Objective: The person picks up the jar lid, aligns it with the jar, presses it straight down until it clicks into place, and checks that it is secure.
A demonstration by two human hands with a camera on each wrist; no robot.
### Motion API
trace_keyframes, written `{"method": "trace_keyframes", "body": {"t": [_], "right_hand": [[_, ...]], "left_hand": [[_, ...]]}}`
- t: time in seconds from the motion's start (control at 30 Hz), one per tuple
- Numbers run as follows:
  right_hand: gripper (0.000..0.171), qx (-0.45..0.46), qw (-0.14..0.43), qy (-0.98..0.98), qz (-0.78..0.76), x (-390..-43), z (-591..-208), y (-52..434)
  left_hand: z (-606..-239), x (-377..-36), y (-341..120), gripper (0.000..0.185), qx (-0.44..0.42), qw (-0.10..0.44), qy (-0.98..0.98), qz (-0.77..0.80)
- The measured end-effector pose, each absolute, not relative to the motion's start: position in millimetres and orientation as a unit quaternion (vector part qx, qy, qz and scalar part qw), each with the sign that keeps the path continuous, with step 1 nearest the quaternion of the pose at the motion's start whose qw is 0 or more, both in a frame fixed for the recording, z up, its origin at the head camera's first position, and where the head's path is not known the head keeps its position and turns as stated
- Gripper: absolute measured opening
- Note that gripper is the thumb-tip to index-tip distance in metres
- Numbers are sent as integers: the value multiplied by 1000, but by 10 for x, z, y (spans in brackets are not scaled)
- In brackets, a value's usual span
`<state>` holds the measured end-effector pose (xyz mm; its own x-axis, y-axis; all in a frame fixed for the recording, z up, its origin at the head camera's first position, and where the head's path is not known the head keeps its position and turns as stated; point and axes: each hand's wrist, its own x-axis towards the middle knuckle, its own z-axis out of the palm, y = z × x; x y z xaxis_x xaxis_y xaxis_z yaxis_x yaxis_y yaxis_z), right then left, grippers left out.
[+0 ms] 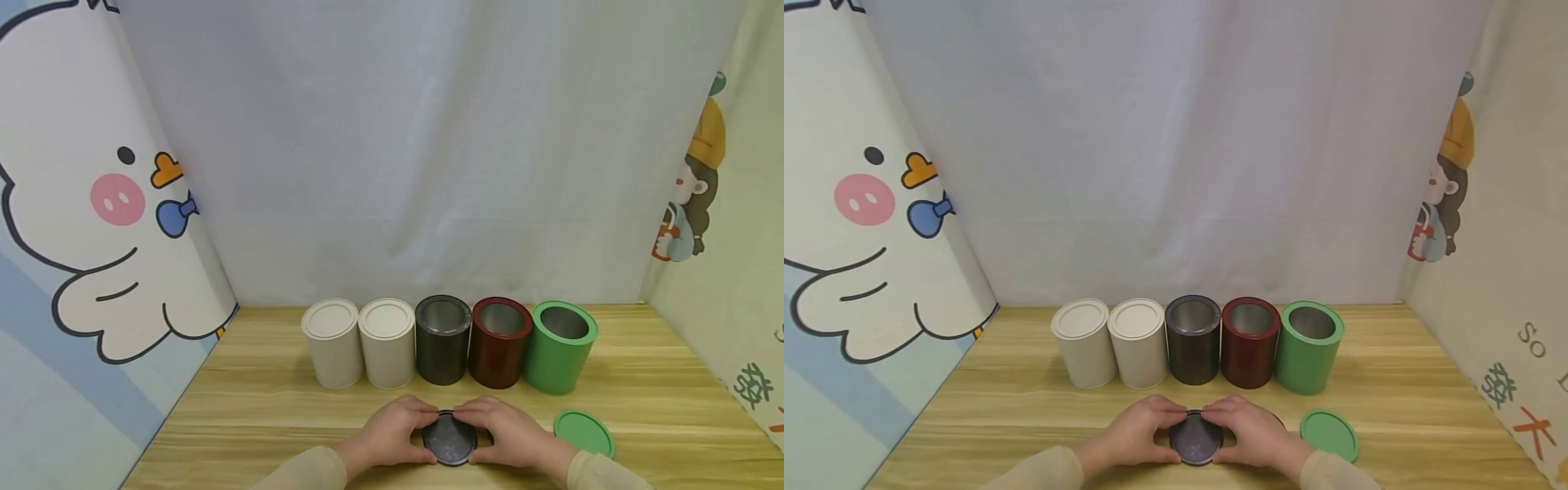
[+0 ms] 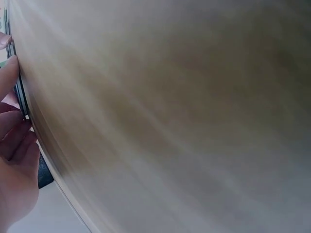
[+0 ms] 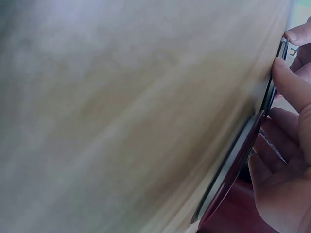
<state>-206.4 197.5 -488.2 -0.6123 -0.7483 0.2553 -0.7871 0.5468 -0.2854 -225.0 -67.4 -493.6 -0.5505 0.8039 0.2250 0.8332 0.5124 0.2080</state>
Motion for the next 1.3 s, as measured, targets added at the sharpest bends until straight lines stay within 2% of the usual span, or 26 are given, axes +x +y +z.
{"method": "trace_keyframes", "body": {"t": [0.87,1.3], "right_hand": [[61,381,-24,-886,265,-2056,-4828,1988],[60,362,24,-868,339,-2031,-4768,1991]], "left_hand": [[-4924,-2359,-718,57,-473,10,-851,-229],[-4762,-2440,-742,57,-455,22,-834,-312]]}}
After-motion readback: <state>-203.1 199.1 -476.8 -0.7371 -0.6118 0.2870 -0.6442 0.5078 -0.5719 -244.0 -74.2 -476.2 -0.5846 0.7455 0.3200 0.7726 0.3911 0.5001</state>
